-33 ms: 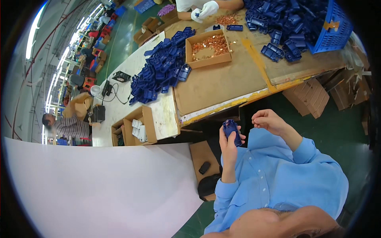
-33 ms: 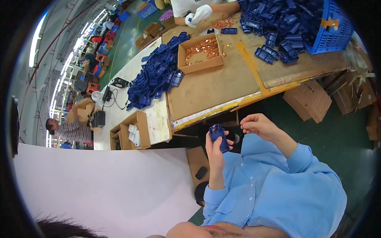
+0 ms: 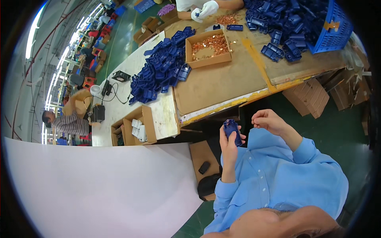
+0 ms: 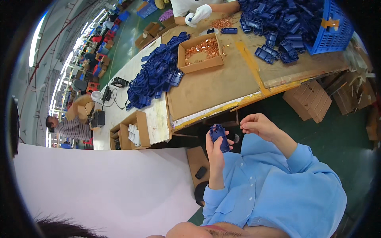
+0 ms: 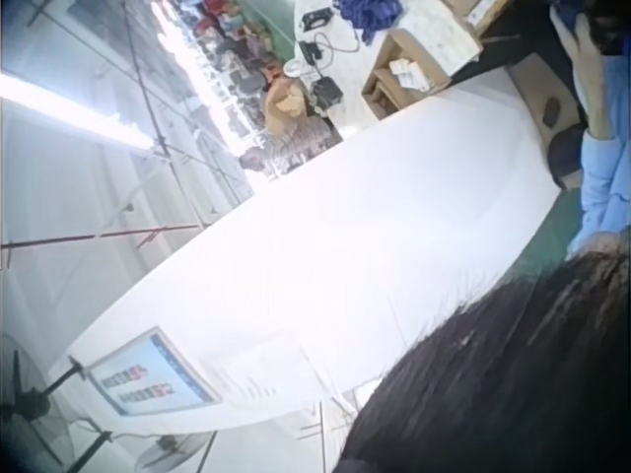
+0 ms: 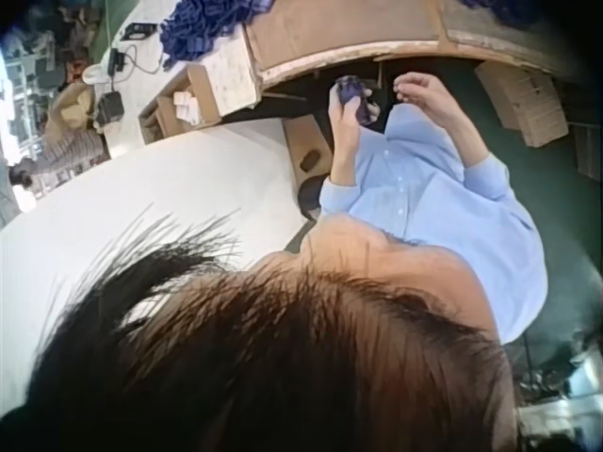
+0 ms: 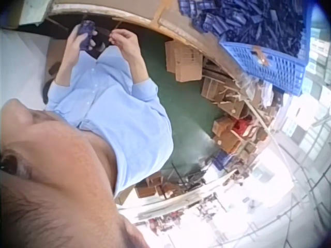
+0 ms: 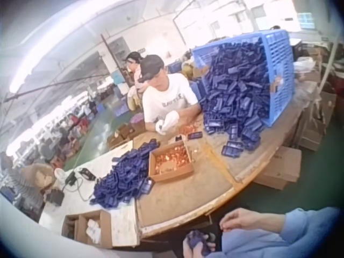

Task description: Assembling small blue plastic housings with metal pins on a factory floor.

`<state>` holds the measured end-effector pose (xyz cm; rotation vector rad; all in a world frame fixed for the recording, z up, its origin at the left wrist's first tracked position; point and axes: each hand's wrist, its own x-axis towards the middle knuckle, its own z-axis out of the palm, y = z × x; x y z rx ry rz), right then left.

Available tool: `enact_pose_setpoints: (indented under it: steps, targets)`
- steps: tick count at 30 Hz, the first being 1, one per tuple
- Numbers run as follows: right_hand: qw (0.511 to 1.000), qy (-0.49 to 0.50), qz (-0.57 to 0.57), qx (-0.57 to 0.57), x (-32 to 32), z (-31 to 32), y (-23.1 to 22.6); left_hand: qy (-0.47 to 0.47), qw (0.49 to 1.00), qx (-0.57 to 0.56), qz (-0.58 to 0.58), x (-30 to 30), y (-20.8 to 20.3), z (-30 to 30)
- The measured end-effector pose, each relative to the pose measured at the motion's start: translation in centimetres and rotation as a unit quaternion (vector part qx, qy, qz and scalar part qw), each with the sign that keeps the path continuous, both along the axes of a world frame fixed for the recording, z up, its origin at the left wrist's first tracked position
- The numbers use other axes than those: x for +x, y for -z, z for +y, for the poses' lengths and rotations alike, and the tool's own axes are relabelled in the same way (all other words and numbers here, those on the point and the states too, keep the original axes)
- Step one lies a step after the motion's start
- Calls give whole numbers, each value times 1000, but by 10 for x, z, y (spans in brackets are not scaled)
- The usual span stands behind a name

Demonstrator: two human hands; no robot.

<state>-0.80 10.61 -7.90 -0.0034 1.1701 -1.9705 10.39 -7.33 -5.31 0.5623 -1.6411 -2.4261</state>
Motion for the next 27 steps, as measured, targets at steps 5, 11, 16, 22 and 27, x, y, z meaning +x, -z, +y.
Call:
enact_pose_setpoints:
  steps: [5,11,16,22,27]
  targets:
    - [997,-13,65,49,0,-6,-15,17,999,-33,-16,-2,5,0]
    - [987,-25,133,82,1,-14,-29,53,995,-82,-24,-3,3,-3]
    - [968,0,240,74,7,-28,-26,63,993,-101,-18,-3,-1,-2]
    - [904,-30,404,135,13,-46,-57,50,991,-123,-5,-4,-9,2]
    - [837,-34,508,200,14,-55,-55,59,985,-162,10,-6,-19,3]
